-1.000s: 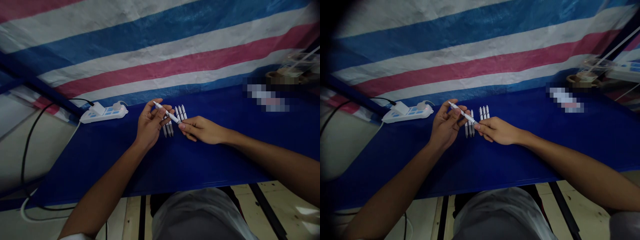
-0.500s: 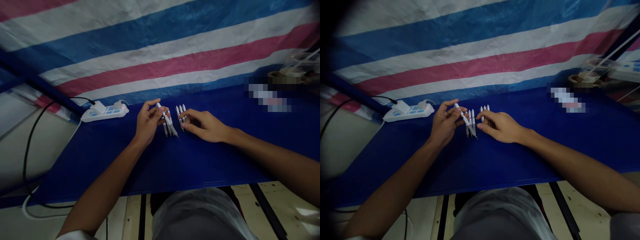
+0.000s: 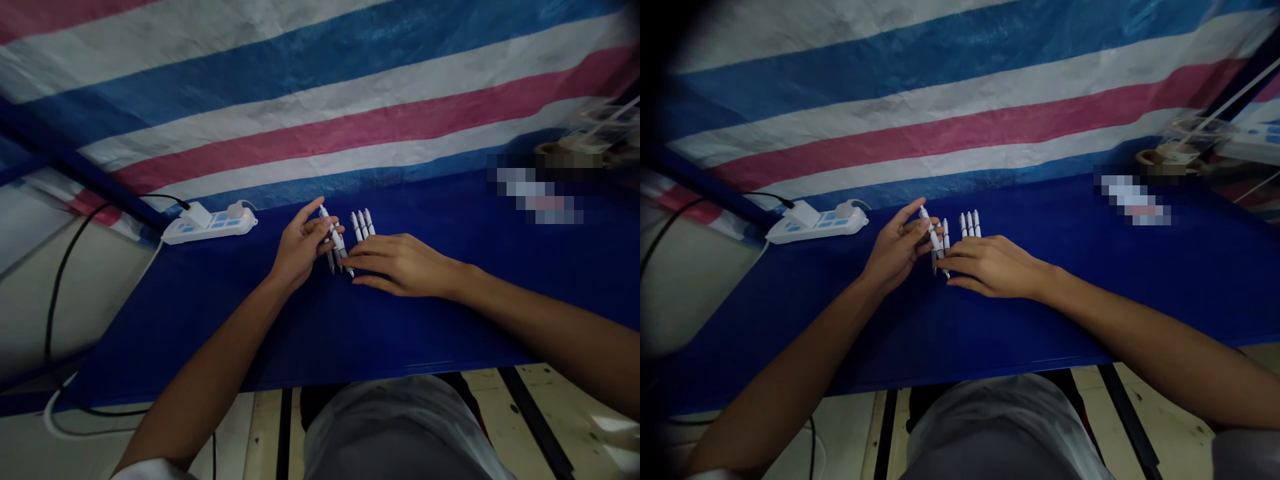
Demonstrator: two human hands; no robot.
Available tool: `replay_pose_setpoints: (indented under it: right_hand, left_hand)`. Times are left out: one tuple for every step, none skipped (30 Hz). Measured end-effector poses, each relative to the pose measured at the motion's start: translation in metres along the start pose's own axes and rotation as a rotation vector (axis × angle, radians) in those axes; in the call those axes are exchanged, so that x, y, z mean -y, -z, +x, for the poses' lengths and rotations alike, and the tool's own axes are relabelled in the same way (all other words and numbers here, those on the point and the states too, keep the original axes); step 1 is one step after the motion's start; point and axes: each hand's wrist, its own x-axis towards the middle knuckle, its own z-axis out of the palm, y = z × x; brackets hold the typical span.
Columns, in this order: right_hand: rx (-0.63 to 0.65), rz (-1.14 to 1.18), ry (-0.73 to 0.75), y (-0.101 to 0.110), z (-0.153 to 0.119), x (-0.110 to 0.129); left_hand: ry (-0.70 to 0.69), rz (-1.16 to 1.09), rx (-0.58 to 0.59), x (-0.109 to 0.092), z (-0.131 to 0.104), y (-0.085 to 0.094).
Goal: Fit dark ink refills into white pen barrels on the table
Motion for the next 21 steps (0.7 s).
replay_pose_setpoints:
  right_hand:
    - [-0.006, -0.010, -0.002, 0.001, 0.000, 0.001]
    - [-0.011, -0.020, -0.011, 0.002, 0.001, 0.001]
    - [-0.015, -0.031, -0.024, 0.003, 0.001, 0.000]
    - [-0.017, -0.044, -0.043, 0.003, 0.001, 0.000]
    - [-0.016, -0.060, -0.064, 0.004, 0.001, -0.001]
    - [-0.010, -0.077, -0.085, 0.003, 0.001, -0.003]
    - [0.001, -0.093, -0.104, 0.002, 0.000, -0.005]
    - [0.015, -0.108, -0.119, 0.001, 0.000, -0.007]
    - [0.032, -0.120, -0.127, -0.001, 0.000, -0.009]
    - [0.048, -0.129, -0.127, -0.003, 0.000, -0.011]
    - [0.062, -0.137, -0.123, -0.004, 0.000, -0.012]
    - [0.072, -0.146, -0.116, -0.006, 0.000, -0.014]
    - [0.079, -0.158, -0.108, -0.007, 0.001, -0.014]
    - [0.085, -0.174, -0.100, -0.008, 0.001, -0.015]
    - [0.089, -0.192, -0.092, -0.009, 0.001, -0.015]
    - [0.090, -0.209, -0.086, -0.010, 0.001, -0.016]
    - [0.089, -0.225, -0.082, -0.010, 0.000, -0.016]
    - [0.085, -0.238, -0.078, -0.011, 0.000, -0.016]
    - [0.083, -0.250, -0.076, -0.011, -0.001, -0.017]
    - [0.084, -0.258, -0.072, -0.011, -0.001, -0.018]
    - [0.089, -0.264, -0.070, -0.011, -0.002, -0.019]
  left_hand:
    - [-0.002, 0.020, 0.007, 0.001, 0.002, 0.002]
    - [-0.012, 0.050, 0.012, 0.003, 0.003, 0.005]
    - [-0.038, 0.094, 0.006, 0.004, 0.006, 0.008]
    - [-0.076, 0.156, -0.009, 0.006, 0.008, 0.010]
    - [-0.130, 0.245, -0.024, 0.007, 0.010, 0.013]
    - [-0.195, 0.356, -0.040, 0.007, 0.011, 0.016]
    - [-0.262, 0.479, -0.051, 0.007, 0.012, 0.019]
    - [-0.320, 0.606, -0.035, 0.007, 0.012, 0.020]
    - [-0.372, 0.722, -0.010, 0.006, 0.012, 0.021]
    - [-0.418, 0.823, 0.014, 0.005, 0.012, 0.022]
    - [-0.455, 0.909, 0.042, 0.005, 0.011, 0.022]
    - [-0.483, 0.978, 0.069, 0.004, 0.010, 0.021]
    - [-0.501, 1.031, 0.094, 0.004, 0.009, 0.021]
    - [-0.511, 1.067, 0.117, 0.004, 0.008, 0.020]
    - [-0.513, 1.089, 0.135, 0.005, 0.008, 0.020]
    - [-0.512, 1.098, 0.149, 0.005, 0.007, 0.019]
    - [-0.512, 1.097, 0.158, 0.006, 0.007, 0.019]
    - [-0.513, 1.090, 0.165, 0.006, 0.007, 0.019]
    - [-0.514, 1.080, 0.170, 0.007, 0.008, 0.020]
    - [-0.516, 1.068, 0.176, 0.008, 0.008, 0.020]
    - [-0.515, 1.055, 0.184, 0.009, 0.009, 0.020]
